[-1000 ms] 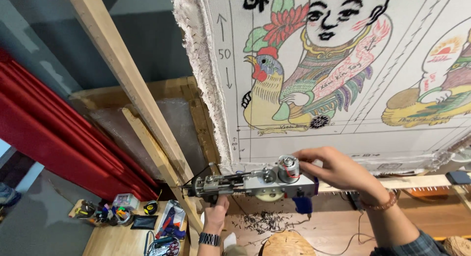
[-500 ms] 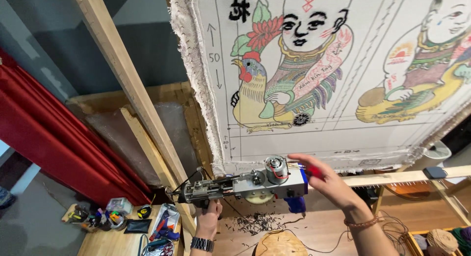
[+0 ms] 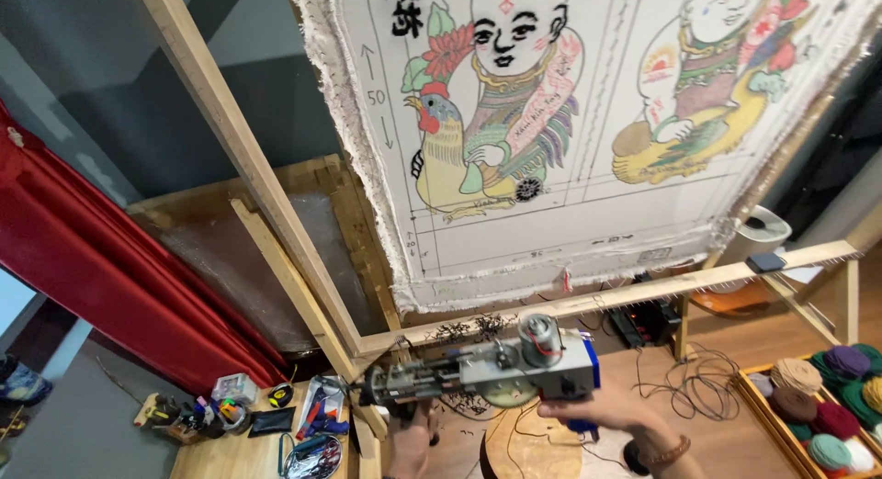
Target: Using a tufting gun to apply yarn to a canvas following a printed pattern
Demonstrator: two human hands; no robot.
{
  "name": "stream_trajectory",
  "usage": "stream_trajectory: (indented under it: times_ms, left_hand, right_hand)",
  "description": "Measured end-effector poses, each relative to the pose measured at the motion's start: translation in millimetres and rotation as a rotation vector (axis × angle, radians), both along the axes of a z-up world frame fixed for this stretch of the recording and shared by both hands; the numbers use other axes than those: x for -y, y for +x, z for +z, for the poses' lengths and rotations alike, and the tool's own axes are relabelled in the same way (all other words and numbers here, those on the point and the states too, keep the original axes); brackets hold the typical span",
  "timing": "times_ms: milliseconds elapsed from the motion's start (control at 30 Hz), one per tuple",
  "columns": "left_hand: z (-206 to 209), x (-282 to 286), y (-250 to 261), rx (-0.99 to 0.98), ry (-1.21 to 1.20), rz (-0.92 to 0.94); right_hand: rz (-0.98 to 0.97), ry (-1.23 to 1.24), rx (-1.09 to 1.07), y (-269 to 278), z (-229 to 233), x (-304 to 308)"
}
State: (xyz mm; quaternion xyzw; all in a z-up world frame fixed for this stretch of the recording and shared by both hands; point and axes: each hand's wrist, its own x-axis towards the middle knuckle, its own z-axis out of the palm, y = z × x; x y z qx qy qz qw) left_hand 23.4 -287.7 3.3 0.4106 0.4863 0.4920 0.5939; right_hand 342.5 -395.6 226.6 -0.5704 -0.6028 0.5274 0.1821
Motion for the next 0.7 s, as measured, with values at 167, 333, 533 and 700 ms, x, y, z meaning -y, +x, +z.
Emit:
stream_trajectory:
  times_ms: [167,333,533,700]
  left_hand:
    - [37.6,60.0,1.3,-0.161,-0.288,0.019]
    - [42.4,89.8,14.0,-0.001,-0.076,-0.057]
    - [154.9,138.2,46.8,0.006,0.194,-0.284]
    - [203.7,163.0,89.7,-0.192,-0.028,-0.243]
  right_hand:
    - [-0.600,-0.157,-0.294,-20.4,-16.1,75.5]
    - [-0.723,-0.124,-0.449,-5.7,-32.1,122.3]
    - [-0.810,-0.061,-0.524,24.2,-17.0,149.2]
    - [-0.769,-0.022,-0.384,60.9,5.4,164.4]
